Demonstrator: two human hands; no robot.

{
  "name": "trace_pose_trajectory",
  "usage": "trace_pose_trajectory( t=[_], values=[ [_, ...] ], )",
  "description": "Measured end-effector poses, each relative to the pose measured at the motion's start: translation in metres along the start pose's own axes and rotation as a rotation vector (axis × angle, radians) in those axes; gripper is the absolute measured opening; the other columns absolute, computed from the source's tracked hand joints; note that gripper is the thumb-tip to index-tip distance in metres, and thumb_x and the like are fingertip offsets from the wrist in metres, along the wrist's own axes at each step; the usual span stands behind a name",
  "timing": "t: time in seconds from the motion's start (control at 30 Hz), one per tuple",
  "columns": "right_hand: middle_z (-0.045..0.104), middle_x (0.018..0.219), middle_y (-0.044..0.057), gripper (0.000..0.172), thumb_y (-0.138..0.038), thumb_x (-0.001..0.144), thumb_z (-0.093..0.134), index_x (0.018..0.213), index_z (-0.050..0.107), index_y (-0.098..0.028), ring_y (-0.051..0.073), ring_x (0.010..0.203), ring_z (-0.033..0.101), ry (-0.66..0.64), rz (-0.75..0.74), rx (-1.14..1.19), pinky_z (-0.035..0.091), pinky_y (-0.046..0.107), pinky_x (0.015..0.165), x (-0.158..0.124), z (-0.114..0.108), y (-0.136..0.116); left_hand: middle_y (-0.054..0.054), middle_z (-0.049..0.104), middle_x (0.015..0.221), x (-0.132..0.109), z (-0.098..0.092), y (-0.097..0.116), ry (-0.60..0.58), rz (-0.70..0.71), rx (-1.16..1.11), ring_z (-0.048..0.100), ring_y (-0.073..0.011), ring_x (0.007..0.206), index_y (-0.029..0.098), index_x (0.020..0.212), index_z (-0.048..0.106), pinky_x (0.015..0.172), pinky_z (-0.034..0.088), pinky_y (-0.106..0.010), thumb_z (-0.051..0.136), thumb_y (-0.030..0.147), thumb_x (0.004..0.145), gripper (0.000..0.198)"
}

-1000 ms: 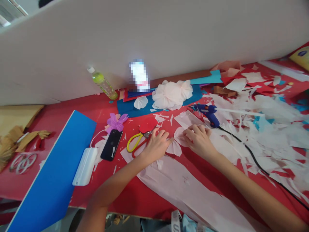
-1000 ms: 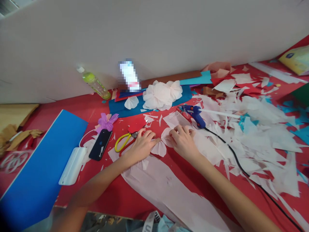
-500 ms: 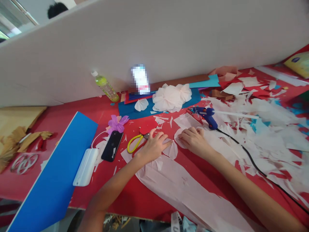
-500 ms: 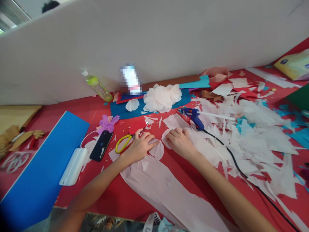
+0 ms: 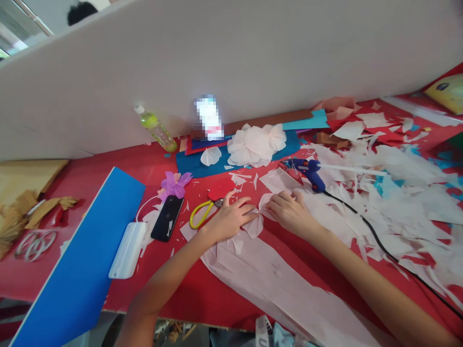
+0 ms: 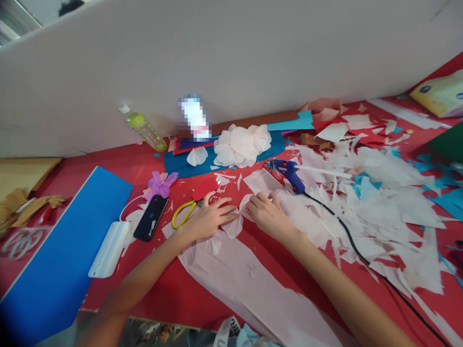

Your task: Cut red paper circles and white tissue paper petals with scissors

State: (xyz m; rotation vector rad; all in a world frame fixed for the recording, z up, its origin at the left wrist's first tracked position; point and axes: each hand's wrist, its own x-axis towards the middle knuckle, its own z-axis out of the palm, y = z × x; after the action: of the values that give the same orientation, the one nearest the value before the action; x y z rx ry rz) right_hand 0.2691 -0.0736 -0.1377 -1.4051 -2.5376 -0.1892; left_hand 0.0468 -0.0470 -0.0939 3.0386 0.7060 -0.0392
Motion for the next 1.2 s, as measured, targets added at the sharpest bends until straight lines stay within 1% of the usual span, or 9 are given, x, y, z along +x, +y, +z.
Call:
trace_pose_trajectory(
  t=[0.13,0.23,0.57,0.83,1.03,1.2],
  values=[
    [0.059,0.084,0.007,0.016,-0.012,0.088,0.044,0.083,0.059,-0.016,0.021,0.083,0.041,-0.017,-0.041,-0.060,0.020,0.037,0.073,-0.001,-0.005,-0.002,-0.001,0.053,0.128,0.002,-0.001,-0.006,-0.018,0.052,-0.025,0.029,-0.0201,0.130,0.027,0.124,0.049,0.108,0.007,-0.052,0.041,0.002,0.080,0.051],
    [0.059,0.087,0.007,0.016,-0.010,0.086,0.045,0.086,0.059,-0.016,0.021,0.083,0.041,-0.029,-0.067,-0.084,0.021,0.038,0.075,-0.002,-0.007,-0.002,0.000,0.053,0.129,0.003,0.001,-0.011,-0.028,0.065,-0.050,0.028,-0.0203,0.131,0.028,0.124,0.049,0.107,0.008,-0.053,0.040,0.000,0.079,0.054],
    [0.059,0.093,0.008,0.017,-0.008,0.084,0.044,0.088,0.058,-0.017,0.022,0.084,0.041,-0.023,-0.090,-0.113,0.022,0.038,0.076,-0.004,-0.004,-0.002,0.001,0.052,0.130,0.006,0.001,-0.018,-0.036,0.102,-0.055,0.029,-0.0205,0.131,0.029,0.122,0.051,0.107,0.008,-0.052,0.038,-0.002,0.077,0.056],
    [0.058,0.086,0.007,0.016,-0.013,0.087,0.043,0.084,0.058,-0.016,0.022,0.083,0.041,-0.009,-0.078,-0.105,0.023,0.038,0.076,-0.004,-0.005,-0.001,0.000,0.053,0.130,0.006,0.003,-0.020,-0.028,0.112,-0.055,0.029,-0.0206,0.131,0.028,0.122,0.051,0.107,0.007,-0.053,0.039,-0.001,0.078,0.055],
    [0.057,0.086,0.008,0.017,-0.012,0.087,0.042,0.085,0.058,-0.016,0.022,0.083,0.041,-0.003,-0.099,-0.134,0.023,0.039,0.076,-0.003,-0.005,-0.002,0.001,0.053,0.129,0.006,0.005,-0.020,-0.027,0.104,-0.045,0.029,-0.0197,0.131,0.029,0.125,0.048,0.107,0.009,-0.052,0.040,-0.002,0.077,0.058],
    [0.058,0.087,0.008,0.020,-0.011,0.088,0.040,0.084,0.059,-0.016,0.021,0.082,0.041,0.000,-0.100,-0.111,0.023,0.037,0.074,-0.003,-0.004,-0.002,0.001,0.052,0.130,0.006,0.003,-0.020,-0.024,0.102,-0.038,0.029,-0.0198,0.130,0.029,0.125,0.048,0.107,0.011,-0.052,0.039,0.000,0.080,0.055]
  ],
)
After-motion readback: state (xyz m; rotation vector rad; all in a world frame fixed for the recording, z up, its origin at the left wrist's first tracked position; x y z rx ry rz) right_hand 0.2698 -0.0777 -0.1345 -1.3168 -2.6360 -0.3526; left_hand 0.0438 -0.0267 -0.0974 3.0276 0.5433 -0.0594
